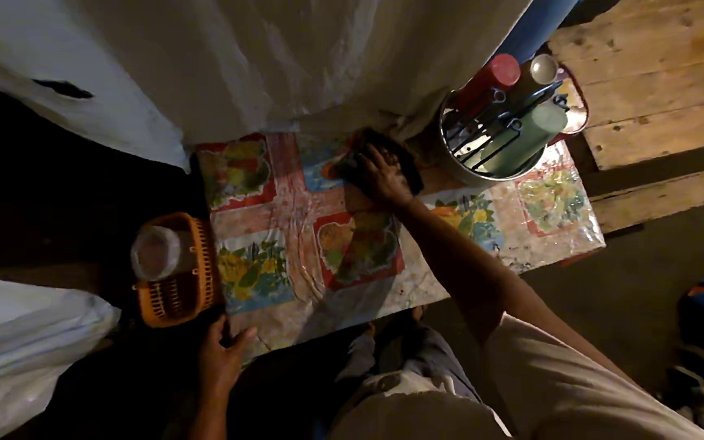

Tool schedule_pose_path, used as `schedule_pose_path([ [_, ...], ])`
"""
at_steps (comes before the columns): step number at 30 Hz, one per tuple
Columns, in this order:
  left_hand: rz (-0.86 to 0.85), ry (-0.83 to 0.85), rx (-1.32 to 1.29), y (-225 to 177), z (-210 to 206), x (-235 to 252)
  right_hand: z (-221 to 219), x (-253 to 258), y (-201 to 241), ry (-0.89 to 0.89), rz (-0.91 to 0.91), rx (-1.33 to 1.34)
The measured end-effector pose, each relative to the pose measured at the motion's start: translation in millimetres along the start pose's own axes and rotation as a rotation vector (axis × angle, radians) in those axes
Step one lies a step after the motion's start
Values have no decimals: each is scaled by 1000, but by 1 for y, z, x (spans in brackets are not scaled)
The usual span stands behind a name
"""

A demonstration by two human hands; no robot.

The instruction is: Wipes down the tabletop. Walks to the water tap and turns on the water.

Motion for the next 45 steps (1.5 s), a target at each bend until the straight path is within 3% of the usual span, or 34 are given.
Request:
schedule_pose_path([
  [3,-2,0,-27,-3,0,-1,-12,-37,9,-97,171,26],
  [5,-13,5,-46,-5,1,-1,-33,-91,18,-90,308,23],
  [10,-20,14,-49,-5,3,3,-77,-244,45,87,528,170],
  [13,-32,16,-72,-1,4,5,-72,-276,55,158,561,252],
  [15,-55,17,-83,2,4,6,-53,-264,61,145,475,333],
  [18,-53,13,-60,3,3,6,1,-207,74,65,248,411],
  [21,-28,24,-39,2,5,6,35,-128,75,-96,225,300],
  [23,-28,21,-39,3,5,5,33,-73,71,-177,277,203],
  [27,4,15,-42,2,5,8,4,7,71,103,174,-24],
  [30,36,35,-45,1,7,5,-13,4,78,134,137,-132],
  [35,16,19,-51,6,6,8,-32,-98,78,158,185,-80],
  [37,11,19,-48,9,5,7,-32,-116,79,131,226,-90],
  [42,8,33,-50,10,6,10,-21,-59,77,176,179,-11],
  [45,23,46,-17,8,8,10,-15,-13,80,79,156,-41],
])
Point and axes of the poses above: each hand's wrist, its own x-axis towards the middle knuckle, its own z-axis out of the back of the hand, y = z × x, the point moved 2 cm from there along x, towards the middle knuckle, and after that the axes turned 13 degrees about y, right-handed, at the moved point
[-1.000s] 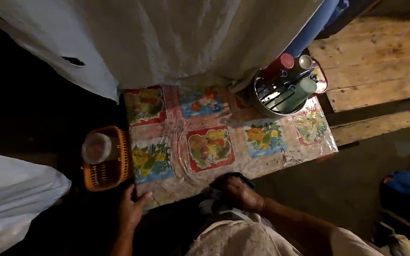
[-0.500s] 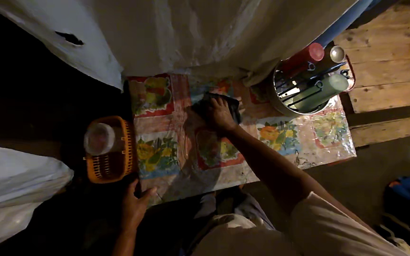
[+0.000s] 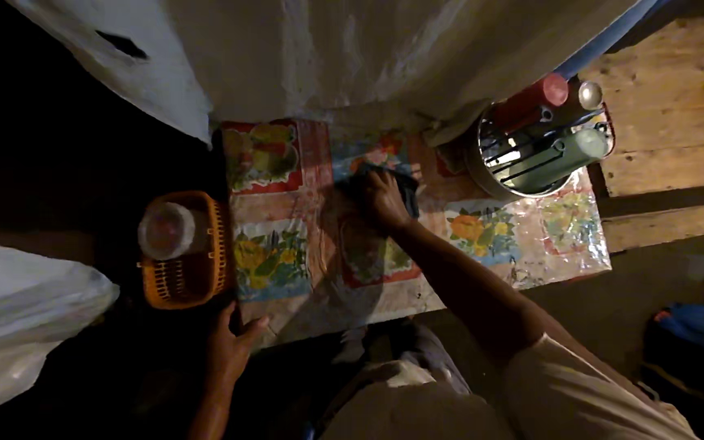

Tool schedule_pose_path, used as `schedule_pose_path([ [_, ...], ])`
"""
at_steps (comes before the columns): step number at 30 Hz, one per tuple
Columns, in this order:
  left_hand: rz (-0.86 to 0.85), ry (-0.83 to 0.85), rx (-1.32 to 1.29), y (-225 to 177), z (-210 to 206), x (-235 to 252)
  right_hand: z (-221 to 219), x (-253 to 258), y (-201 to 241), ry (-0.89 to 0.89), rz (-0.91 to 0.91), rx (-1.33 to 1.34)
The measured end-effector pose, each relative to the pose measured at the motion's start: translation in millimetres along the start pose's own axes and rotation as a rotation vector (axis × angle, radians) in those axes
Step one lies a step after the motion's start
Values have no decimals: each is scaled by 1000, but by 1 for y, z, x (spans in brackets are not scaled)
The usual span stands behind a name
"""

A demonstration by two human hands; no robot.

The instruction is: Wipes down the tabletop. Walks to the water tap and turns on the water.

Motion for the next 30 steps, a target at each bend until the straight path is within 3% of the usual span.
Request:
schedule_pose_path([
  [5,10,26,14,-5,-2,-5,-2,-20,7,21,-36,-3],
  [12,-113,3,-42,-1,-5,-5,-43,-164,37,167,56,76],
  [14,-112,-7,-36,-2,-5,-4,-30,-169,53,227,30,159],
  [16,-87,-9,-19,-3,-4,-3,-22,-161,83,123,91,180],
  [18,-63,-6,31,-7,-6,-5,-41,-146,116,13,236,116],
  [21,-76,15,58,-12,-8,-7,-96,-118,137,125,444,34],
  [25,-66,20,0,-9,-11,-9,-110,-132,116,113,462,10],
  [30,-81,31,-41,-17,-17,-11,-78,-208,2,11,93,2],
])
Point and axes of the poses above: each hand's wrist, its own x-axis towards the middle knuckle, its own z-axis out of the back of the hand, y = z × x, the point moved 2 cm from there along x, towards the middle knuckle, and after that the axes turned 13 degrees about y, right-handed, at the moved point
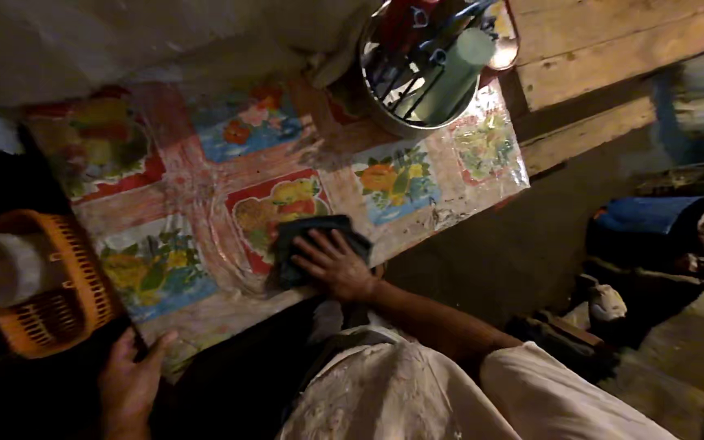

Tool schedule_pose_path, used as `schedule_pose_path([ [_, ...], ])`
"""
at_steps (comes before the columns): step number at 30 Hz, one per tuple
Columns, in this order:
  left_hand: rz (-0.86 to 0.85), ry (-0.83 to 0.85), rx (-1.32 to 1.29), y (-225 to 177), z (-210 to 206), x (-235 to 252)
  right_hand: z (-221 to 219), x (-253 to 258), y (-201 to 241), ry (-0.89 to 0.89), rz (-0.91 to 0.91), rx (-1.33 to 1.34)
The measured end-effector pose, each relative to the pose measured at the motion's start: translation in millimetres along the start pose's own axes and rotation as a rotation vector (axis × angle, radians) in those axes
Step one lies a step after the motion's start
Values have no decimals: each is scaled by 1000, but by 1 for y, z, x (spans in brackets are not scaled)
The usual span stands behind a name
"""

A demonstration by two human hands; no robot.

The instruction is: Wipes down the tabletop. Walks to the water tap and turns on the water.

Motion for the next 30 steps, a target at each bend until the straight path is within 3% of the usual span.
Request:
schedule_pose_path([
  [3,15,24,7,2,2,2,14,-64,-100,-114,-237,-80],
  [6,53,56,4,-9,0,-3,33,-108,-168,-137,-390,-110],
  [18,87,87,38,-17,3,-6,100,-183,-327,-237,-860,37],
  [20,64,69,31,-14,3,-5,105,-174,-325,-309,-966,98],
  [23,36,-6,11,-4,2,-5,97,-131,-276,-369,-1030,171],
  [25,47,-37,-33,-8,-1,-6,81,-95,-222,-310,-889,169],
  [27,66,-40,-57,-9,-3,-6,64,-67,-165,-233,-634,154],
  [30,75,-41,-46,-8,-1,-4,55,-51,-149,-90,-260,65],
])
Point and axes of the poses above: each hand's wrist, its own x-axis towards the middle knuckle, its own z-axis out of the back of the hand, y = z × x, the point moved 2 cm from there along x, towards the middle knuckle, and after that the axes turned 13 degrees about y, right-handed, at the moved point
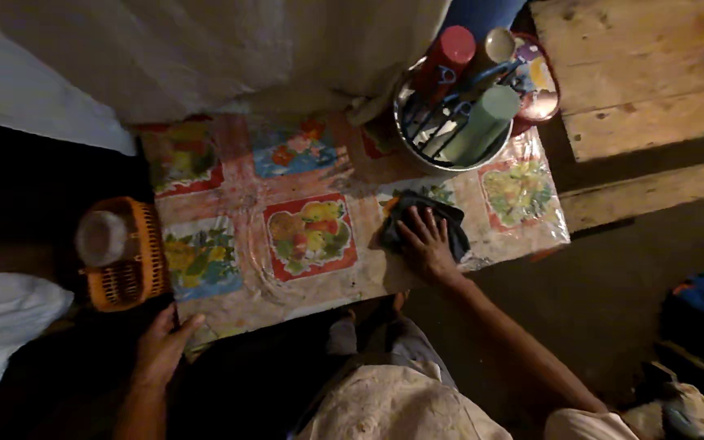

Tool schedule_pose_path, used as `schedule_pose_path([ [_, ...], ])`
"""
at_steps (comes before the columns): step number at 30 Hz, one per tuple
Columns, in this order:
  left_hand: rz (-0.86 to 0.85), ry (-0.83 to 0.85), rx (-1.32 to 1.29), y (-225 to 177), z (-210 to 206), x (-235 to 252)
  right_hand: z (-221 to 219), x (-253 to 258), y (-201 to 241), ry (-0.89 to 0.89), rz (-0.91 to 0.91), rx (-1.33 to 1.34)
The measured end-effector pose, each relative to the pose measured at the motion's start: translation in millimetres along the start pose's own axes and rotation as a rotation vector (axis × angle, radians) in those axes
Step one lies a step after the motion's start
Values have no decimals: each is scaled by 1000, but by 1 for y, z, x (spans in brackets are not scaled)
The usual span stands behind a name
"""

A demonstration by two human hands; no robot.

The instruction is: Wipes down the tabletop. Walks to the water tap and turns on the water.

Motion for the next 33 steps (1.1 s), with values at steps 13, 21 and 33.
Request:
schedule_pose_path([
  [13,78,-21,-35,5,10,9,-20,124,113,23,-126,-82],
  [21,154,14,43,5,18,11,-67,229,253,111,309,-198],
  [33,-3,-51,-271,33,22,-2,-111,255,363,96,373,-232],
])
Point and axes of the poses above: each hand's wrist, its own x-axis towards the middle knuckle, its own z-axis out of the back of the hand, y = z × x, the point moved 2 cm from there along x, towards the middle knuckle, and after that the axes turned 13 degrees about y, right-handed, at the moved point
